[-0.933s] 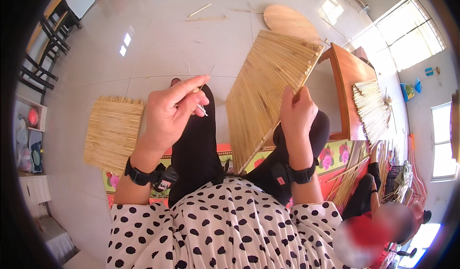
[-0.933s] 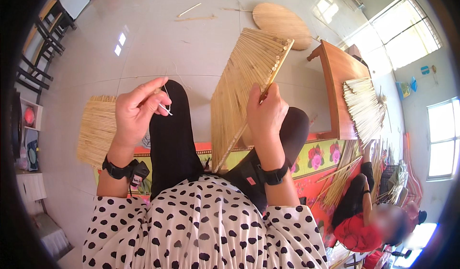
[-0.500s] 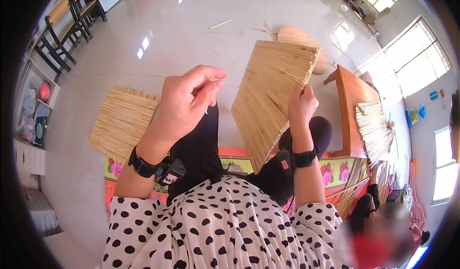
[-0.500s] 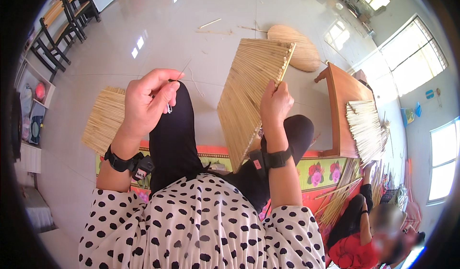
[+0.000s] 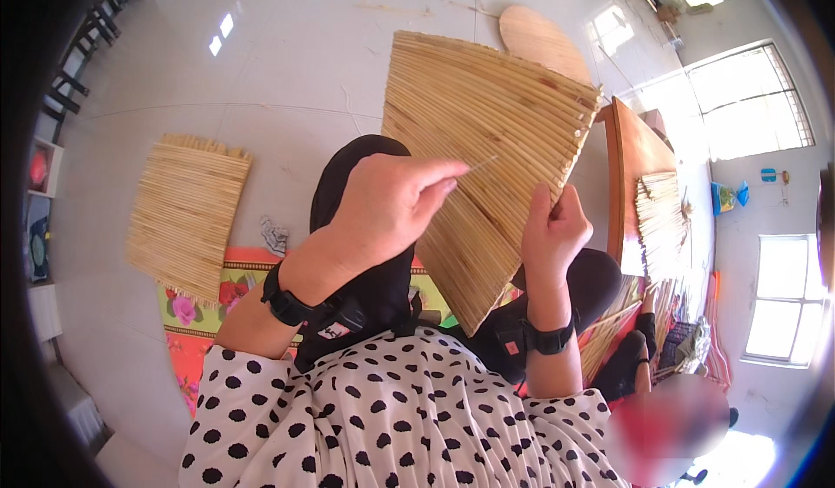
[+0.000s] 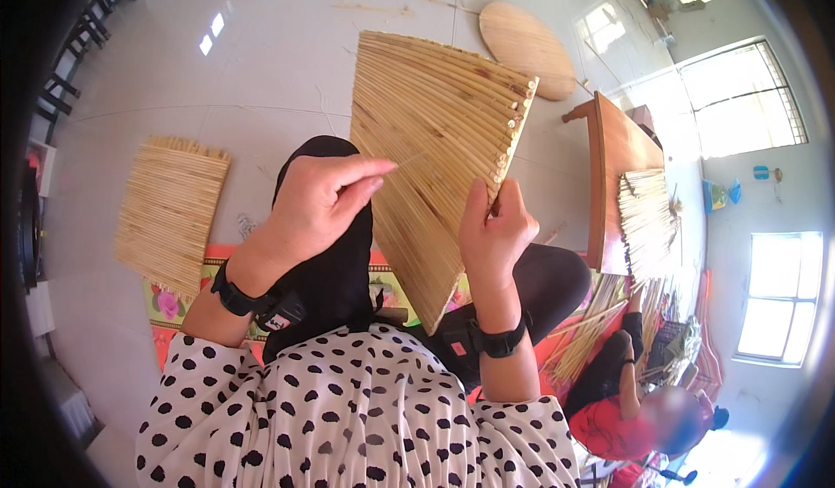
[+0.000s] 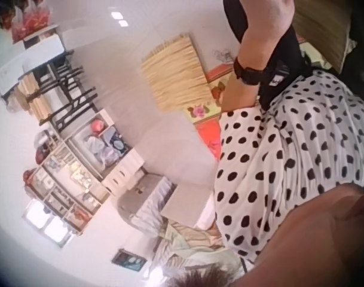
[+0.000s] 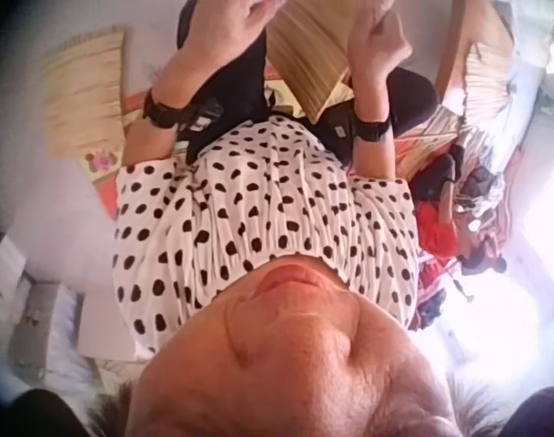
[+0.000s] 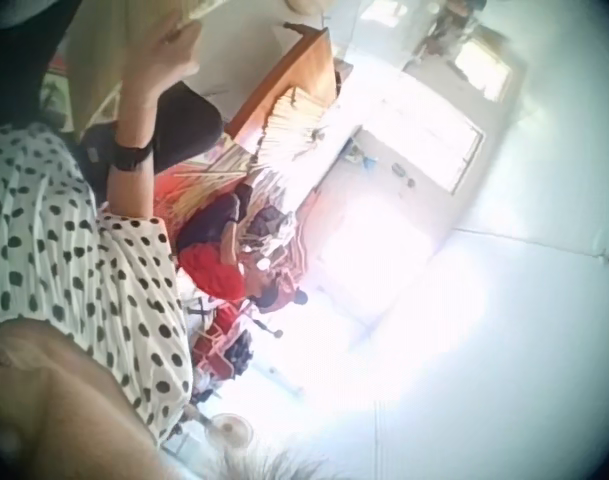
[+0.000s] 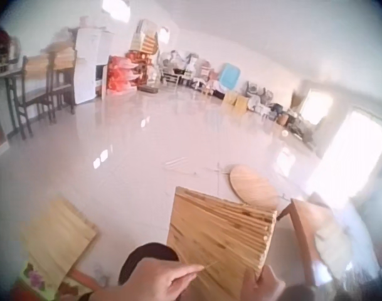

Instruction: The person sits on the floor and weaves a bamboo mat by threading a white string through the reeds. They hold the mat with both hands, pull the string through, and adjust the mat's position to continue the weaving process.

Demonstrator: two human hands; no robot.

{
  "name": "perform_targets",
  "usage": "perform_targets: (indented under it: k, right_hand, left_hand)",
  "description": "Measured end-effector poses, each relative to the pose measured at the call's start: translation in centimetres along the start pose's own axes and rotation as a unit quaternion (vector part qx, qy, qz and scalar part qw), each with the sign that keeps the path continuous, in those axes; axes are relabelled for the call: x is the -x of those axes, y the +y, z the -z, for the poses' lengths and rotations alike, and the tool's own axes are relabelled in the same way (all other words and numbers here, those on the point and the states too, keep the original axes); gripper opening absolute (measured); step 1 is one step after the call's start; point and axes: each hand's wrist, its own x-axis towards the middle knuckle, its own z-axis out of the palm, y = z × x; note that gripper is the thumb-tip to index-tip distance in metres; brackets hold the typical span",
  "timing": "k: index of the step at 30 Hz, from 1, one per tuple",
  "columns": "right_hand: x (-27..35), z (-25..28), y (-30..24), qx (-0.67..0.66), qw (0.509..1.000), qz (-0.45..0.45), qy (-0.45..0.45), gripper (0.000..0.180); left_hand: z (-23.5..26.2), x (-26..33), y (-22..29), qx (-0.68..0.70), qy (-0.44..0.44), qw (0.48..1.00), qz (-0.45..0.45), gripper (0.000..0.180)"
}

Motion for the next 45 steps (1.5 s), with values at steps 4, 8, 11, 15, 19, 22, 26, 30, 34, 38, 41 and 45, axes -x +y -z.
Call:
perform_targets:
  k: [4,8,11,15,19,22,26,30,34,38,41,45]
  right_hand:
    - [0.1,-0.2,-1.0,-0.016,1.0,-0.026,-0.008,0.024]
    - [0.2,-0.4,-1.7,-0.049,0.998,-0.032,-0.007,0.015]
    - [0.2,-0.3,-1.7,-0.039,0.999,-0.033,-0.012,0.016]
    - [-0.4,-0.6,-2.8,-0.009,1.0,-0.016,-0.014,0.018]
    - [-0.4,-0.9,-3.3,0.023,1.0,0.005,-0.019,0.02]
    - [-0.4,-1.2,-3.4,0.013,1.0,0.021,-0.012,0.022]
    - [-0.4,-0.9,-3.7,0.021,0.999,0.017,-0.032,0.024]
    - [-0.2,-0.8,-3.8,0.024,0.999,0.024,-0.039,0.026]
    - [-0.4,-0.9,-4.0,0.027,0.998,0.031,-0.044,0.028]
    - [-0.2,-0.9,-4.0,0.012,0.999,0.027,-0.04,0.027]
    - [-0.1,-0.8,-4.0,0.003,0.999,0.023,-0.036,0.027]
    - [-0.1,-0.7,-4.0,0.001,0.999,0.019,-0.042,0.027]
  left_hand:
    - [-1.3,-1.4,-1.6,-0.018,-0.038,0.999,-0.015,0.016]
    - [-1.6,-2.2,-2.7,0.009,-0.06,0.998,-0.021,0.016]
    - [-1.4,-2.6,-3.2,0.032,-0.072,0.996,-0.034,0.018]
    - [0.0,-3.2,-3.3,0.05,-0.105,0.993,-0.031,0.021]
    - [0.5,-3.4,-3.7,0.058,-0.107,0.992,-0.039,0.023]
    - [0.8,-3.4,-3.7,0.079,-0.125,0.989,-0.024,0.024]
    - [0.8,-3.5,-3.9,0.055,-0.104,0.991,-0.059,0.024]
    - [1.1,-3.5,-3.6,0.033,-0.12,0.991,-0.055,0.024]
    - [1.1,-3.6,-3.7,0.033,-0.12,0.991,-0.049,0.024]
    - [1.4,-3.7,-3.6,0.03,-0.133,0.989,-0.05,0.023]
    - [1.7,-4.0,-3.3,0.016,-0.158,0.986,-0.051,0.022]
    - [1.8,-4.3,-3.0,-0.001,-0.157,0.985,-0.064,0.02]
